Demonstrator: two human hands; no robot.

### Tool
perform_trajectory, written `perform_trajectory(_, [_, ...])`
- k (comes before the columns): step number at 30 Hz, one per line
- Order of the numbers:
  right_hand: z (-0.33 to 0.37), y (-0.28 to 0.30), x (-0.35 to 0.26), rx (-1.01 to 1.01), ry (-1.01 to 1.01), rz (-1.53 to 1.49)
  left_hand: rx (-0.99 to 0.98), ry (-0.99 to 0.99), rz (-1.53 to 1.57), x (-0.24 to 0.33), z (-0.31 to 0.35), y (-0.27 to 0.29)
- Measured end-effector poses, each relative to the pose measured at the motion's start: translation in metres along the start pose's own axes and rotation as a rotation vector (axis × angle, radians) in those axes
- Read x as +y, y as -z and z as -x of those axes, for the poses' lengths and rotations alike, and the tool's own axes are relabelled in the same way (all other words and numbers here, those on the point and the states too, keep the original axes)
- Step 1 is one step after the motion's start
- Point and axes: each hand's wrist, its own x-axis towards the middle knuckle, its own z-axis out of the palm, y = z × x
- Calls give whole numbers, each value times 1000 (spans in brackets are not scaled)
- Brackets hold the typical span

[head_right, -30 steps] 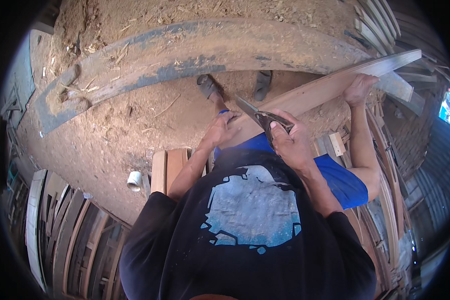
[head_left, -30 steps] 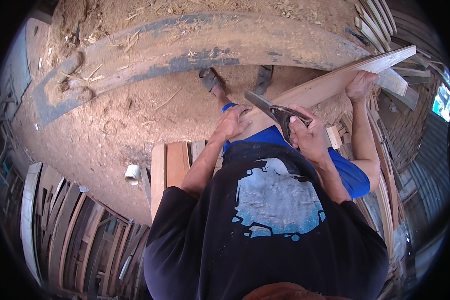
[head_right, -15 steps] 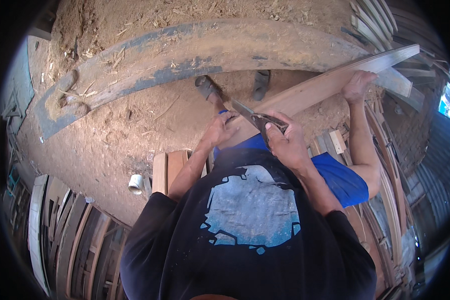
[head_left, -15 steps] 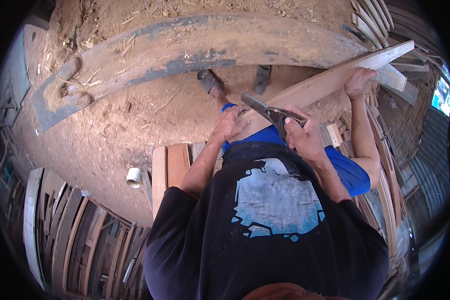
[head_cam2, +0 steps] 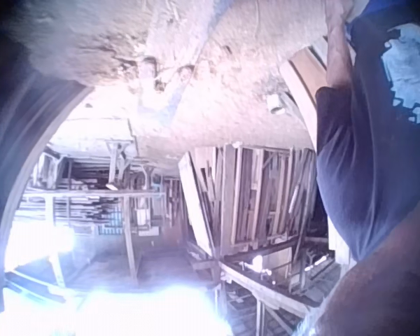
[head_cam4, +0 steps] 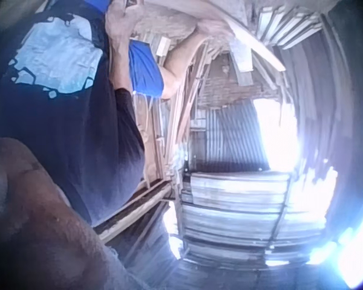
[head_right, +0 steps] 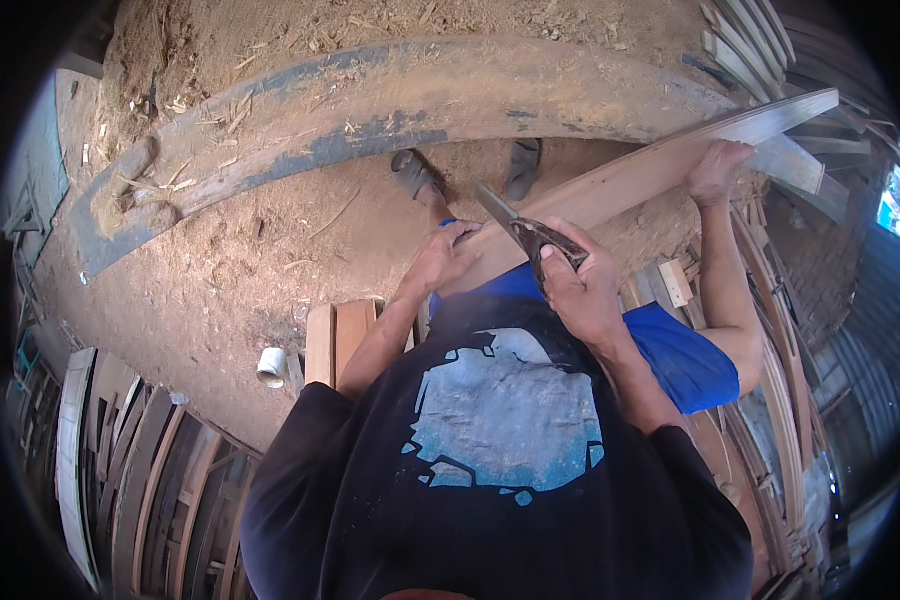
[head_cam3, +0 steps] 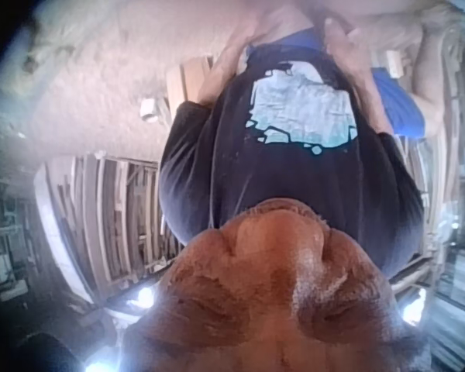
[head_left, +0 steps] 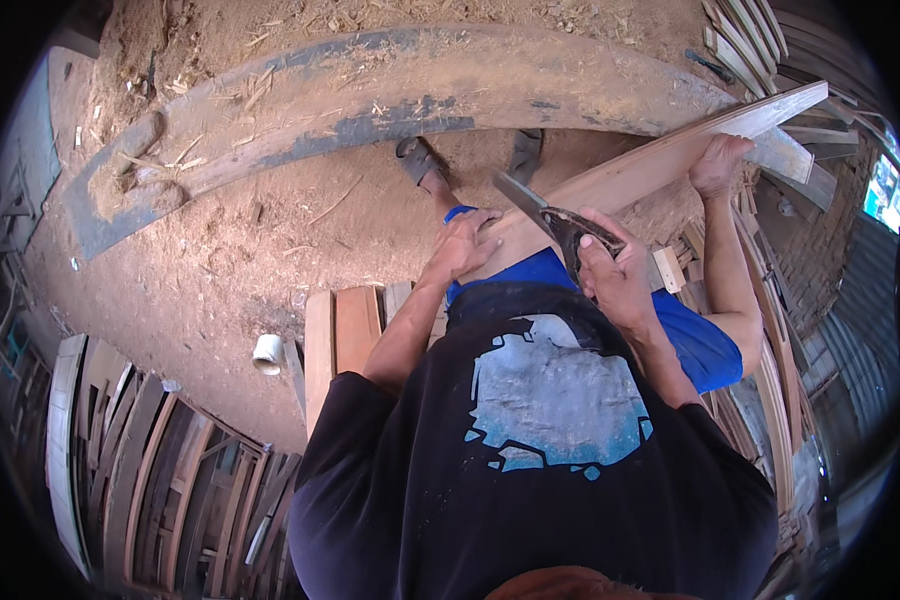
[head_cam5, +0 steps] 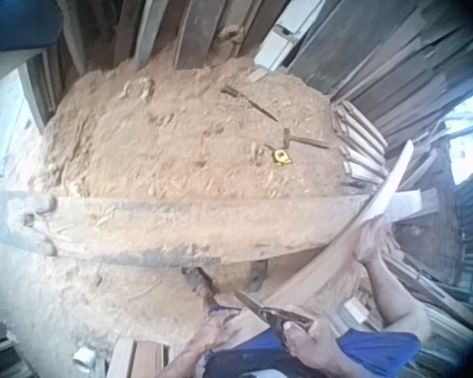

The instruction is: The person uses a hand saw to cut a long wooden plank into smaller pieces. They position the plank between their legs, saw through it, and then move the cut pieces aside. The person repeats this process with another plank.

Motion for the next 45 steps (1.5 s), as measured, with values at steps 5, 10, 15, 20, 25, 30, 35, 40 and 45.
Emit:
perform_trajectory(5, [1,1,7,-14,-28,-37,-20,-12,-1,-3,-2,0])
perform_trajectory(10, [3,1,10,-23,-43,-36,12,-49,-22,-9,-3,-5])
perform_trajectory(15, [3,0,10,-20,-55,-50,-1,-31,-3,-9,-2,-4])
perform_trajectory(20, [2,-2,11,-25,-60,-38,38,-111,-69,-5,-1,-1])
perform_trajectory(25, [-15,-8,31,-29,-69,-81,-20,2,26,-1,-3,1])
perform_trajectory(30, [-6,-9,18,22,-82,-135,35,-77,-37,-4,-2,-2])
perform_trajectory(35, [-19,-21,30,53,-73,-150,33,-66,-28,-9,-4,-5])
perform_trajectory(40, [-11,-22,17,47,-58,-118,-28,-11,-9,-2,-1,0])
perform_trajectory(45, [-16,-29,14,81,-93,-89,21,-45,-10,-9,-3,-4])
